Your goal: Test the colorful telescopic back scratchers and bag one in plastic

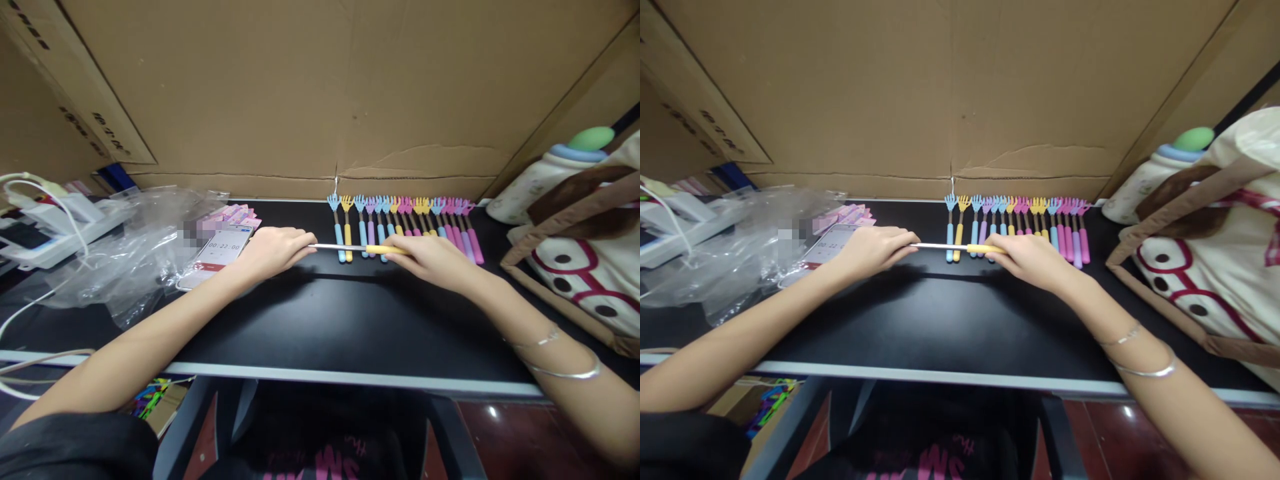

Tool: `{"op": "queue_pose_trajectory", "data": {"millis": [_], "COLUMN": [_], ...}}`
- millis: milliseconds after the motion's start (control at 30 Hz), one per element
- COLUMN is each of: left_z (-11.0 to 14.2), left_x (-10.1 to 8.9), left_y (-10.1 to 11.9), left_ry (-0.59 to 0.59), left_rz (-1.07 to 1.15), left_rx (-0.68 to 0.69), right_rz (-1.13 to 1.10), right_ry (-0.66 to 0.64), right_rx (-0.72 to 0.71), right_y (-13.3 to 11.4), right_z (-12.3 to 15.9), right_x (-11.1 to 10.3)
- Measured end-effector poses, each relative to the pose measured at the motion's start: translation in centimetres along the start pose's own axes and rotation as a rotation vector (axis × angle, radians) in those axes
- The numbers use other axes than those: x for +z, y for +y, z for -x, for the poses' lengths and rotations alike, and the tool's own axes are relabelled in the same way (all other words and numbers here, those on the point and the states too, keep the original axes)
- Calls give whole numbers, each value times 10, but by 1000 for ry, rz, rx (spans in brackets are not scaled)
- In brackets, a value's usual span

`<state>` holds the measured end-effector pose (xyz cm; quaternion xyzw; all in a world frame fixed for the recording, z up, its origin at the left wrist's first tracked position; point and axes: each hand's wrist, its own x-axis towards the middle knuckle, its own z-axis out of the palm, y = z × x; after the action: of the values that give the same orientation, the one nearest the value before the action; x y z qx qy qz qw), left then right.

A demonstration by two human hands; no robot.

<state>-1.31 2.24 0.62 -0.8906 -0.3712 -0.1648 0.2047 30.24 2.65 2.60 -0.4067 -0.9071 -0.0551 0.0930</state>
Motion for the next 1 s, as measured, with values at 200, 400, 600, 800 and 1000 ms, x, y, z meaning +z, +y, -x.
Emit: {"op": "queue_pose_trajectory", "data": {"millis": [200, 400, 600, 800, 1000], "left_z": [2, 4, 3, 3, 4], "left_x": [9, 10, 7, 5, 6], "left_y": [-5, -5, -1, 6, 11], "left_ry": [38, 117, 146, 99, 35], "left_rz": [66, 26, 12, 50, 107], "left_rx": [3, 55, 85, 69, 15], "right_rz": [11, -79, -88, -71, -52], "right_ry": [-9, -88, -95, -118, -107], "right_rx": [-14, 26, 27, 43, 38], "right_y": [-3, -8, -14, -18, -19], "right_z": [-1, -2, -2, -2, -1], "right_x": [8, 12, 14, 13, 13]}}
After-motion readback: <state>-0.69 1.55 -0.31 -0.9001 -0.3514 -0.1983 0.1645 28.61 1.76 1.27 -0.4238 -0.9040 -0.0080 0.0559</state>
